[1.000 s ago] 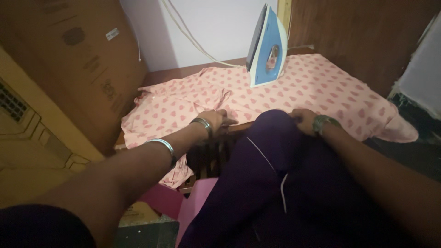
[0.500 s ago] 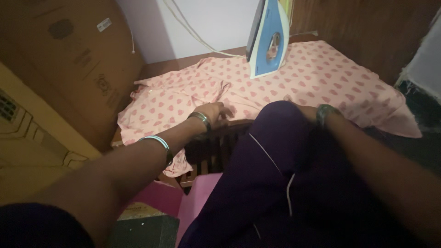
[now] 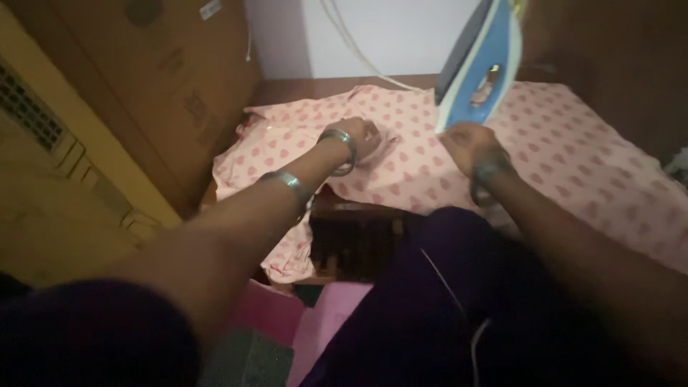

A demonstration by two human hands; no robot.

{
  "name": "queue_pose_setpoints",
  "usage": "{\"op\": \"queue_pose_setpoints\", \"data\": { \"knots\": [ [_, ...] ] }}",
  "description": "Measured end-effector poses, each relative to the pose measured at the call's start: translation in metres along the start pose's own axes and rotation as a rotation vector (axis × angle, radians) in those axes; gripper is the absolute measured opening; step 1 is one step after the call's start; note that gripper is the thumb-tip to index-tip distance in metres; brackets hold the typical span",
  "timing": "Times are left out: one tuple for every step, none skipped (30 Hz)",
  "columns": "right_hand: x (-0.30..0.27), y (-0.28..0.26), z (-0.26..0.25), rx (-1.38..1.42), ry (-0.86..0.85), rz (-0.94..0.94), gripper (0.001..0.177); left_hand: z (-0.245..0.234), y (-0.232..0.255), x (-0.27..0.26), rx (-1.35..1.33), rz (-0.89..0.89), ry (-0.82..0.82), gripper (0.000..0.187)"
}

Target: The person irons a pink patterned garment on a wooden table using a blue and white electric iron. They repeatedly smooth the fabric with their hands and move the iron back and forth across the surface to remove wrinkles.

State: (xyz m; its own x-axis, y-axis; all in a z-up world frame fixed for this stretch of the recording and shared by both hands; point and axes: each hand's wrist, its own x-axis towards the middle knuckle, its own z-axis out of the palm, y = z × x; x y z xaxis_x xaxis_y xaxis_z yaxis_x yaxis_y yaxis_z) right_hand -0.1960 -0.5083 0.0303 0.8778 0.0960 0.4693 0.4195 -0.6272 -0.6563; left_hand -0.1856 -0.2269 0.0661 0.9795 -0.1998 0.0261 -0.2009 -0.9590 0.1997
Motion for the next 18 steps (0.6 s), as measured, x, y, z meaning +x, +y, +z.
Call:
{"op": "queue_pose_setpoints", "data": {
  "knots": [
    [0.022,-0.001,0.017,-0.084,-0.076,0.044,0.032,0.005,-0.012,0.011,-0.013,-0.047,0.033,0.05],
    [0.042,-0.001,0.036,-0.169,-0.152,0.086,0.032,0.017,-0.025,0.015,0.164,0.127,0.072,0.054],
    [0.059,0.002,0.05,-0.157,-0.229,0.026,0.038,0.032,-0.038,0.011,0.343,0.303,0.113,0.062],
    [0.073,0.004,0.071,-0.145,-0.306,-0.033,0.045,0.041,-0.047,0.008,0.522,0.48,0.152,0.072],
    [0.085,0.008,0.093,-0.128,-0.384,-0.094,0.054,0.044,-0.047,0.01,0.298,0.267,0.062,0.072],
    [0.093,0.015,0.108,-0.145,-0.368,-0.079,0.058,0.048,-0.033,0.016,0.072,0.055,-0.026,0.077],
    [0.096,0.021,0.121,-0.157,-0.358,-0.066,0.062,0.05,-0.025,0.015,-0.155,-0.164,-0.116,0.088],
    [0.097,0.025,0.132,-0.169,-0.348,-0.052,0.066,0.05,-0.024,0.01,-0.111,-0.192,-0.124,0.096],
    [0.098,0.028,0.136,-0.189,-0.348,-0.052,0.064,0.049,-0.021,0.009,-0.067,-0.21,-0.13,0.105],
    [0.098,0.03,0.136,-0.21,-0.349,-0.052,0.062,0.049,-0.02,0.01,-0.022,-0.227,-0.137,0.114],
    [0.094,0.031,0.134,-0.233,-0.344,-0.045,0.061,0.052,-0.018,0.012,-0.01,-0.232,-0.129,0.114],
    [0.092,0.027,0.134,-0.31,-0.307,-0.114,0.057,0.056,-0.018,0.013,0.002,-0.237,-0.121,0.113],
    [0.09,0.022,0.135,-0.387,-0.267,-0.185,0.054,0.06,-0.019,0.016,0.014,-0.24,-0.112,0.113],
    [0.087,0.018,0.134,-0.463,-0.227,-0.256,0.051,0.065,-0.021,0.017,0.023,-0.232,-0.097,0.112],
    [0.081,0.014,0.131,-0.459,-0.198,-0.247,0.045,0.068,-0.022,0.017,0.035,-0.221,-0.081,0.111],
    [0.073,0.013,0.127,-0.455,-0.168,-0.238,0.04,0.07,-0.022,0.016,0.048,-0.209,-0.066,0.111],
    [0.068,0.011,0.129,-0.444,-0.142,-0.235,0.036,0.071,-0.022,0.012,0.056,-0.218,-0.07,0.11],
    [0.067,0.009,0.13,-0.474,-0.134,-0.267,0.035,0.071,-0.019,0.009,0.064,-0.227,-0.075,0.109]
  ]
}}
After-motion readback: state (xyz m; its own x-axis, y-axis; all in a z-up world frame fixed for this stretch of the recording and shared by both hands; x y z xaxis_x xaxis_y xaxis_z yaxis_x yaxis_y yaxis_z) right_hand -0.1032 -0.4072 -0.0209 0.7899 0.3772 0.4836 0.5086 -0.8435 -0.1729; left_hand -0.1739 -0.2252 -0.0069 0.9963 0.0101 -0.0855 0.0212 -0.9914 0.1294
